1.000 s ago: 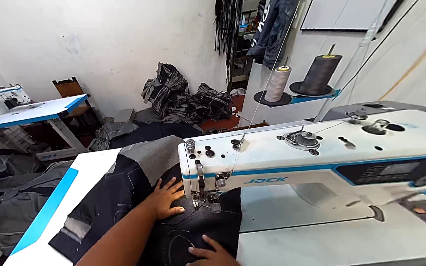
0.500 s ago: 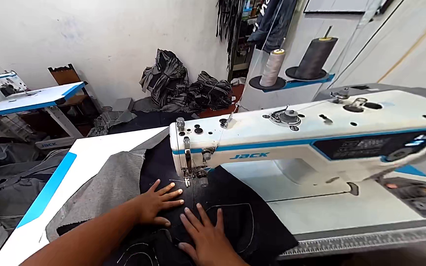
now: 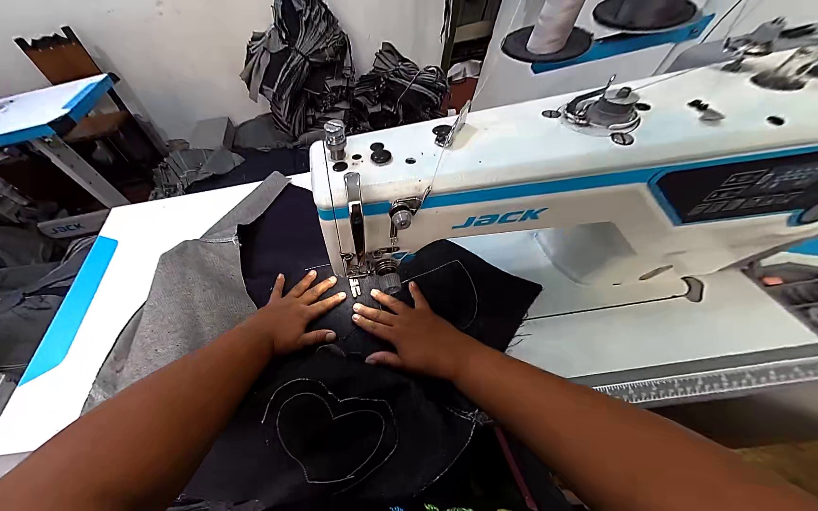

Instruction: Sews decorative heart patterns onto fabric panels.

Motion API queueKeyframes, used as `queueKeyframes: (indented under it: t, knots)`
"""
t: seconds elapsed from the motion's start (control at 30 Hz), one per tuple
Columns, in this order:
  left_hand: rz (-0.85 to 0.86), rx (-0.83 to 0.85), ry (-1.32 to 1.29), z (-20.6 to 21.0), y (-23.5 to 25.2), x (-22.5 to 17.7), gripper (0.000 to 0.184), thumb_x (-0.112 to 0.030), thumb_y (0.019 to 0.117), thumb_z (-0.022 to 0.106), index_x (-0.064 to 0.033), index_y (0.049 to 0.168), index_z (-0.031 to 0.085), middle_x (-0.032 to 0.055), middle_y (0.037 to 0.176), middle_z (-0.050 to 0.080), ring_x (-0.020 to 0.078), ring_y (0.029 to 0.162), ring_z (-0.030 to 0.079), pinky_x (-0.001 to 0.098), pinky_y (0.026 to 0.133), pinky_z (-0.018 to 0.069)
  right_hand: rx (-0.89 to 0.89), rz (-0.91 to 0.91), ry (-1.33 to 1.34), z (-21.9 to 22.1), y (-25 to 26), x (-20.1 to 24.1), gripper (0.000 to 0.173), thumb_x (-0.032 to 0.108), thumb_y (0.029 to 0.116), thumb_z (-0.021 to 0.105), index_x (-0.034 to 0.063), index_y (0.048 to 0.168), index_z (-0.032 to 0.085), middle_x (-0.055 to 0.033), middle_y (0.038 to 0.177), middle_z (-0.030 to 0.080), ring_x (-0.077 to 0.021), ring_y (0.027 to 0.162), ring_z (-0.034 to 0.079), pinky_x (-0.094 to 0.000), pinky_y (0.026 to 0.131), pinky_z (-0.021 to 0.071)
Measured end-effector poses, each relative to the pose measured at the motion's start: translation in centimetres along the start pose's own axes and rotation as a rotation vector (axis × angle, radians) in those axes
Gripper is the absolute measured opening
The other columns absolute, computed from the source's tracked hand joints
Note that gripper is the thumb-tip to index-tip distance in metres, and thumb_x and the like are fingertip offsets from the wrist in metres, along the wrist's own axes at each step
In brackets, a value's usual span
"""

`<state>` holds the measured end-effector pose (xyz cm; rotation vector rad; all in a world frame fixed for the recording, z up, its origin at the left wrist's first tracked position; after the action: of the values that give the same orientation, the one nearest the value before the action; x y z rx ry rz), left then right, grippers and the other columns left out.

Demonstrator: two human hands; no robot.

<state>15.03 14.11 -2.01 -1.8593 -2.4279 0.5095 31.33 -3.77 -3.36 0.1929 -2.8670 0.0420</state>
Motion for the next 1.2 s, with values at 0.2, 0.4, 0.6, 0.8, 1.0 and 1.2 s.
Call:
queueKeyframes:
  t: [0.2,0.4,0.6,0.8,1.0,1.2]
  knots:
    - [0.417,0.097,0.193,-0.9,0.8,2.0,0.083,-0.044,0.0927,0.070,-0.0109,0.161,0.035,0.0066,0.171,0.024,0.0286,0.160,0.012,0.0686,0.122,0.0028,0.344,0.455,0.264,-2.5,1.2,7.5,0.067,0.056,0.1088,0.028,0.0195,0.165,0.022,-0.0025,0.174,0.013,-0.0429,0.158,-0.003,-0.0863,0.109,-0.0038]
    - [0.308,0.076,0.027,0.3,0.5,1.7,0.083,-0.061,0.0992,0.045,-0.0087,0.162,0.030,0.0084,0.172,0.020,0.0282,0.161,0.006,0.0646,0.124,-0.0005,0.192,0.280,0.196,-0.9,0.1,4.3,0.066,0.056,0.1066,0.037,0.0214,0.162,0.032,0.0013,0.171,0.024,-0.0369,0.159,0.007,-0.0832,0.111,-0.0032]
    - [0.030,0.051,-0.032,0.6,0.5,-1.1,0.083,-0.064,0.1011,0.043,-0.0160,0.165,0.022,0.0024,0.173,0.014,0.0229,0.161,-0.001,0.0633,0.124,-0.0050,0.135,0.071,0.142,-1.3,0.4,-1.0,0.061,0.054,0.1065,0.041,0.0190,0.156,0.046,-0.0018,0.165,0.039,-0.0332,0.158,0.021,-0.0776,0.116,0.0013]
    - [-0.040,0.094,-0.085,-0.6,0.1,-3.0,0.079,-0.054,0.1040,0.044,-0.0138,0.166,0.016,0.0045,0.174,0.011,0.0270,0.161,-0.001,0.0653,0.123,-0.0050,0.363,0.490,0.353,-4.8,1.2,6.3,0.069,0.061,0.1072,0.027,0.0185,0.162,0.033,-0.0007,0.172,0.022,-0.0365,0.160,0.004,-0.0813,0.114,-0.0030]
    - [-0.173,0.086,-0.100,-0.6,0.7,-3.8,0.082,-0.064,0.1028,0.037,-0.0161,0.166,0.016,0.0025,0.174,0.012,0.0256,0.161,-0.002,0.0643,0.123,-0.0066,0.044,0.310,0.184,-0.3,0.1,4.8,0.071,0.060,0.1049,0.035,0.0119,0.156,0.044,-0.0061,0.167,0.034,-0.0371,0.158,0.017,-0.0808,0.114,0.0000]
    - [-0.337,0.123,-0.137,-0.8,1.1,-5.2,0.073,-0.058,0.1077,0.029,-0.0204,0.167,0.010,-0.0009,0.175,0.001,0.0268,0.160,-0.007,0.0685,0.122,-0.0018,0.137,0.108,0.136,-1.4,0.5,0.3,0.065,0.056,0.1075,0.031,0.0145,0.155,0.046,-0.0030,0.164,0.040,-0.0320,0.157,0.021,-0.0758,0.118,0.0024]
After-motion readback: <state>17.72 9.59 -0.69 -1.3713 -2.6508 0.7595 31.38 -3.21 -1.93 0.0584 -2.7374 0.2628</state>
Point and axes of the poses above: each hand's wrist, its own y-axis towards the middle knuckle, its own z-axis out of the palm, x = y × z, the point moved 2 cm from there along y, towards the middle knuckle
